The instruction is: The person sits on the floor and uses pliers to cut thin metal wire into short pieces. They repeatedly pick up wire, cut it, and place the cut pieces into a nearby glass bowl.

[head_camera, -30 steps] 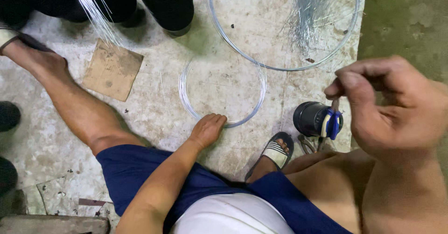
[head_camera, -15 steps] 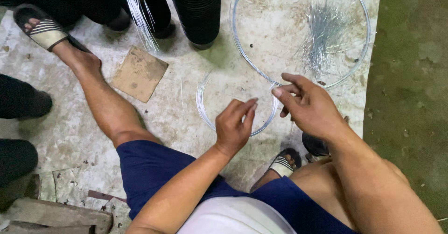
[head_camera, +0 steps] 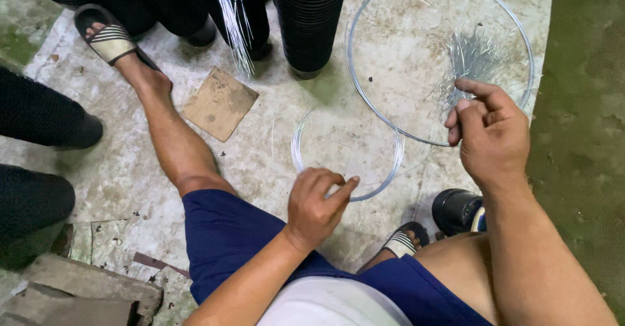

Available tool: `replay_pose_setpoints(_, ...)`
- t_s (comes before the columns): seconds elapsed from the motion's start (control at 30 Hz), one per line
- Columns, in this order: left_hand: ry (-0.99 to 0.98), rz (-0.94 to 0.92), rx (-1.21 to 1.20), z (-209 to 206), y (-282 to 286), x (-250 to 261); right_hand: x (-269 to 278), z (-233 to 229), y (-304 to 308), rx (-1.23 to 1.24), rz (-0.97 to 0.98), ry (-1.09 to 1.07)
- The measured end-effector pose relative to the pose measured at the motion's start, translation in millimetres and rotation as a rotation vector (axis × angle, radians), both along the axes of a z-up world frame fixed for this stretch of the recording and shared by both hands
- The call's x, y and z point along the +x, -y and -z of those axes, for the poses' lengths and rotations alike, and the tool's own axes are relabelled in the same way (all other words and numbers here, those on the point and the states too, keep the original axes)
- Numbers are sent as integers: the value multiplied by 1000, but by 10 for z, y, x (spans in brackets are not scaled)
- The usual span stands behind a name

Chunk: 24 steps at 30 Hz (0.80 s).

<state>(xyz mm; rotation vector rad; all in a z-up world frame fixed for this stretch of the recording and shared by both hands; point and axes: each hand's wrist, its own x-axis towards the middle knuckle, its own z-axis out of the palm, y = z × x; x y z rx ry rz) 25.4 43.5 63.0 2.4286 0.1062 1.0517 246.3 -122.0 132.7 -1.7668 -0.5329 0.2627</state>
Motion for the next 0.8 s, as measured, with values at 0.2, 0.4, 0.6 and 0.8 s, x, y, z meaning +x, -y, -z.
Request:
replay_pose_setpoints(0.2, -104, -383, 62, 95, -388, -167, -18, 9, 84, -38, 7, 15)
replay_pose_setpoints(0.4, -120, -431, -66, 205, -542, -145, -71, 76, 62, -68, -1, -30)
replay_pose_setpoints(0.6, 71, -421, -474, 282, -677, -116, -50, 101, 127, -56, 11, -27)
replay_pose_setpoints(0.8, 310, -98, -1623, 446, -668, -66, 12, 183, 174, -89, 63, -34)
